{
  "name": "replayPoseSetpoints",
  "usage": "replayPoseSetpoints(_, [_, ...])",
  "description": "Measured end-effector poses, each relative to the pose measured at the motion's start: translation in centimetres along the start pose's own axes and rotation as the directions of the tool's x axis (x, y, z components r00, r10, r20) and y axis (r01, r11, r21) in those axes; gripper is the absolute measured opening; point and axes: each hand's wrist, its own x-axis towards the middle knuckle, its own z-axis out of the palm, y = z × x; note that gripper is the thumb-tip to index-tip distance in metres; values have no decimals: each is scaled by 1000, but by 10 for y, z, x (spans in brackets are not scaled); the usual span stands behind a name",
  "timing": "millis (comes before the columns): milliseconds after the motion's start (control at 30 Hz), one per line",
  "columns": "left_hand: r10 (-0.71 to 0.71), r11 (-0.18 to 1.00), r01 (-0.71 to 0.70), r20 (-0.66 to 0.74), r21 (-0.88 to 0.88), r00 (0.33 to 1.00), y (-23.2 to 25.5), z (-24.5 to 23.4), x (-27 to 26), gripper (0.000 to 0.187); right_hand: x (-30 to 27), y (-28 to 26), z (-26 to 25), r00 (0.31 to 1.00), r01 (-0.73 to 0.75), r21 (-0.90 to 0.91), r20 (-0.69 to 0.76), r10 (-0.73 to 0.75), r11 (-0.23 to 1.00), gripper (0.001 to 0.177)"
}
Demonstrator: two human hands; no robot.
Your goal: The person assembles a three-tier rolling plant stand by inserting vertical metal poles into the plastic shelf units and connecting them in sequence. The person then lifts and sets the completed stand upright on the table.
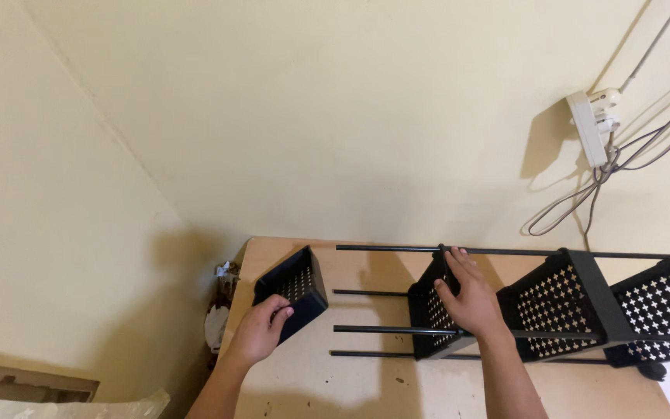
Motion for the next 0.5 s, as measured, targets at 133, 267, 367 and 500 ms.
replayPoseSetpoints(133, [-62,998,62,-46,5,997,4,-9,12,21,0,7,3,998,64,19,-19,-63,998,62])
replayPoseSetpoints(267, [-148,984,135,-125,-113,981,4,-11,35,26,5,12,5,997,78,43,-24,-77,996,62])
replayPoseSetpoints(367, [-203,968,172,-163,-186,966,1,-7,47,28,4,13,6,995,94,62,-29,-93,994,62])
replayPoseSetpoints(500, [-316,926,265,-170,-267,933,3,15,59,33,4,10,3,996,82,67,-26,-80,994,62])
